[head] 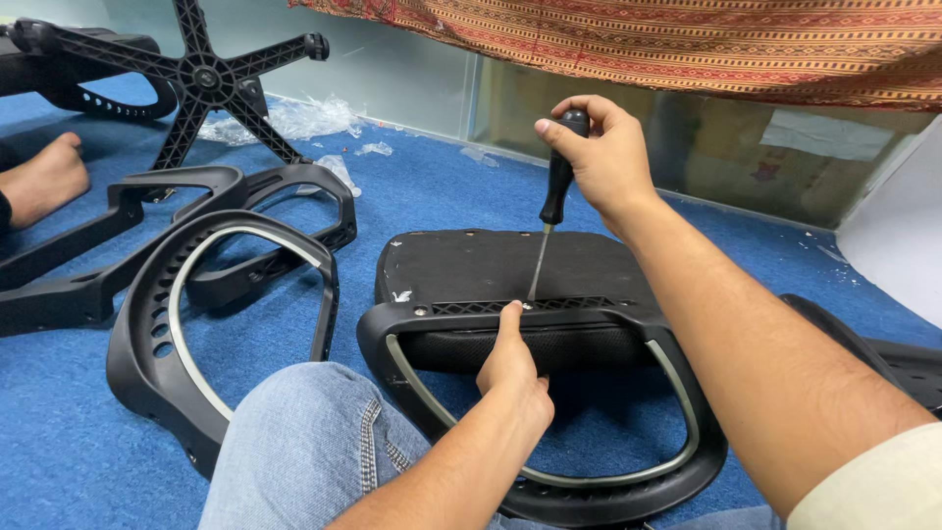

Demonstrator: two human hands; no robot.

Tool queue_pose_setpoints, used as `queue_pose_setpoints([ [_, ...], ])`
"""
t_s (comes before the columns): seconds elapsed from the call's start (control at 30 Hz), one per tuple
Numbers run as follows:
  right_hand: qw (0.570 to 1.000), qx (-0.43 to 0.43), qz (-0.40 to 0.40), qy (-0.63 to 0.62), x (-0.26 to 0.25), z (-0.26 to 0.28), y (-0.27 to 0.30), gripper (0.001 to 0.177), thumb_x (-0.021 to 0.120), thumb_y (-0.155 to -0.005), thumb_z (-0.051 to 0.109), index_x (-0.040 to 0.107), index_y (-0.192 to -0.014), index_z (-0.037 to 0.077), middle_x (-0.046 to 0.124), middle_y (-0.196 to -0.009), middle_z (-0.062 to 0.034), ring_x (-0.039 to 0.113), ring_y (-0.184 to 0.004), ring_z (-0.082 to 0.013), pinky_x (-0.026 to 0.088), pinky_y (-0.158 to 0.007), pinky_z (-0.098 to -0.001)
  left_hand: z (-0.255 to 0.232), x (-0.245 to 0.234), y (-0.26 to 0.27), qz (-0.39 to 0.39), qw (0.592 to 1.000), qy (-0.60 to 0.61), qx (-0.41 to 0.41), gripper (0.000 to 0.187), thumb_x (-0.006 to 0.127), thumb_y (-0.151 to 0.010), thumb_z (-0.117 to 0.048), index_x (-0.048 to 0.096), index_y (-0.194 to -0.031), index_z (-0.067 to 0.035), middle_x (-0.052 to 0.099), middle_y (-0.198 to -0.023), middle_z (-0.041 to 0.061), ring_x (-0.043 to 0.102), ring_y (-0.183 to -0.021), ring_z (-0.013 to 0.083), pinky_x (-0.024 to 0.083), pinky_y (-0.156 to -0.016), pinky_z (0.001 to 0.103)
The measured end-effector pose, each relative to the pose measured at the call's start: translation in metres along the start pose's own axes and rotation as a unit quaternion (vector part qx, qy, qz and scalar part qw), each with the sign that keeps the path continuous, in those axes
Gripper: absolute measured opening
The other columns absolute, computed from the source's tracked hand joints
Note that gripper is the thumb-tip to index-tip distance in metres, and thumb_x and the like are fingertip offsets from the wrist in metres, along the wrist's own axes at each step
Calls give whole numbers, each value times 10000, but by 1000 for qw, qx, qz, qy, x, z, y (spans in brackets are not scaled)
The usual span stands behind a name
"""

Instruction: The person uses a screwdriver to attach a black plastic armrest to the underside of a black office chair seat. They tighten multiple screws to secure the armrest in place.

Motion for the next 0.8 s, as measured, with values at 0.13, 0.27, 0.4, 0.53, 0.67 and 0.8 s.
queue_pose_setpoints([
  [0.13,998,15,34,-49,7,2,-1,360,787,-884,139,668,-1223,121,644,-881,40,624,-808,-65,517,-686,-240,-1,0,4,3,1000,-11,-5,931,813,-794,-466,455,-1462,75,483,-1548,180,503,-1410,283,286,-1250,459],
  [0.27,985,75,35,-150,9,-11,-1,333,673,-915,129,620,-1243,110,715,-934,0,719,-824,-123,600,-666,-289,-1,1,3,1,1000,3,-6,918,826,-792,-447,461,-1453,75,511,-1524,170,526,-1391,280,282,-1250,468],
  [0.4,978,91,15,-185,7,-24,-6,285,595,-917,137,635,-1189,61,705,-952,-10,715,-797,-133,617,-640,-304,0,1,0,2,1000,25,-2,863,825,-767,-430,526,-1415,53,581,-1476,151,598,-1333,272,318,-1234,466],
  [0.53,999,-11,8,-33,2,-16,-5,283,773,-979,134,676,-1231,48,622,-954,-32,594,-820,-116,504,-673,-290,1,0,-3,-5,1000,17,0,880,839,-769,-445,524,-1407,72,579,-1464,165,601,-1306,281,326,-1219,471],
  [0.67,994,41,27,-100,4,-18,-6,354,698,-912,76,613,-1253,118,638,-953,-29,673,-779,-134,587,-645,-314,0,-1,-4,-10,1000,18,1,875,843,-753,-445,537,-1397,62,602,-1442,157,623,-1279,281,352,-1201,475],
  [0.8,988,67,12,-140,5,-16,-9,312,563,-915,119,523,-1224,125,669,-934,-85,727,-744,-188,637,-623,-338,0,1,-6,-9,1000,27,7,874,847,-745,-443,545,-1385,70,625,-1420,171,634,-1258,287,366,-1192,485],
])
Point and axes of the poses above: each hand's wrist, its own y-axis away from the middle knuckle, its own x-axis out of the palm, z = x × y, the point moved 8 cm from there along -y, towards the middle knuckle
